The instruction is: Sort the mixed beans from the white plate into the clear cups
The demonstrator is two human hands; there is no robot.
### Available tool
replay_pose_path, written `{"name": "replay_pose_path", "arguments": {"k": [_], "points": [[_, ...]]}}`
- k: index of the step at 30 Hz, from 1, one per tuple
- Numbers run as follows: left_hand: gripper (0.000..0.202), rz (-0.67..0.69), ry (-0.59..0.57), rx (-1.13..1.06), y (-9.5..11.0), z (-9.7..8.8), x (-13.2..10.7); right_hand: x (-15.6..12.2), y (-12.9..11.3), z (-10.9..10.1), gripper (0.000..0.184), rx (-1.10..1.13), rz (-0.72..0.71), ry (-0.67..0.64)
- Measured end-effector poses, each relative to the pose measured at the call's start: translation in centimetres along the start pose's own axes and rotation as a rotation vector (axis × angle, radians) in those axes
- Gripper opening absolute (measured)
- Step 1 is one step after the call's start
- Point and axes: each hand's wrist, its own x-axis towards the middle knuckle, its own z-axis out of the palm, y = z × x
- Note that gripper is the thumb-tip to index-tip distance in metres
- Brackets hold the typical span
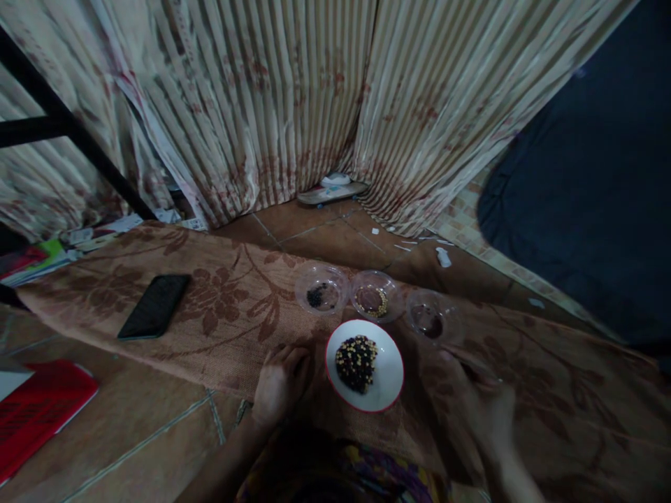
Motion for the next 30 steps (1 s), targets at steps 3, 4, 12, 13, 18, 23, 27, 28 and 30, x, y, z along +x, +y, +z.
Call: {"name": "replay_pose_path", "arguments": {"k": [3, 4, 12, 13, 18, 23, 27, 28, 30], "points": [[0.016, -0.011, -0.007, -0.002, 0.0, 0.1, 0.0, -1.8, -0.7, 1.8, 0.029, 0.037, 0.004, -0.260], [0.015, -0.007, -0.004, -0.004, -0.1, 0.1, 0.0, -2.0, -0.6, 2.3, 0.029, 0.030, 0.001, -0.313], [0.014, 0.001, 0.008, -0.015, -0.2, 0.3, -0.2, -1.8, -0.2, 2.7, 0.030, -0.004, -0.028, -0.514], [0.014, -0.003, 0.006, -0.012, -0.1, 0.3, -0.2, -2.0, -0.3, 2.3, 0.029, 0.012, -0.020, -0.564], [0.016, -0.014, 0.003, -0.005, -0.2, 0.5, -0.1, -2.0, -0.1, 0.9, 0.028, 0.011, 0.003, -0.481], [0.017, -0.017, 0.012, -0.009, -0.2, 0.5, -0.1, -1.6, 0.1, 1.1, 0.033, -0.055, 0.000, -0.435], [0.016, -0.022, 0.003, -0.011, 0.0, 0.3, -0.1, -2.4, -0.2, 1.0, 0.029, -0.011, 0.007, -0.553], [0.016, -0.020, 0.004, -0.012, 0.0, 0.2, -0.1, -2.6, -0.2, 0.9, 0.028, 0.006, 0.022, -0.550], [0.016, -0.016, 0.003, -0.011, 0.1, 0.2, -0.1, -2.7, -0.1, 0.9, 0.027, 0.028, 0.043, -0.510]]}}
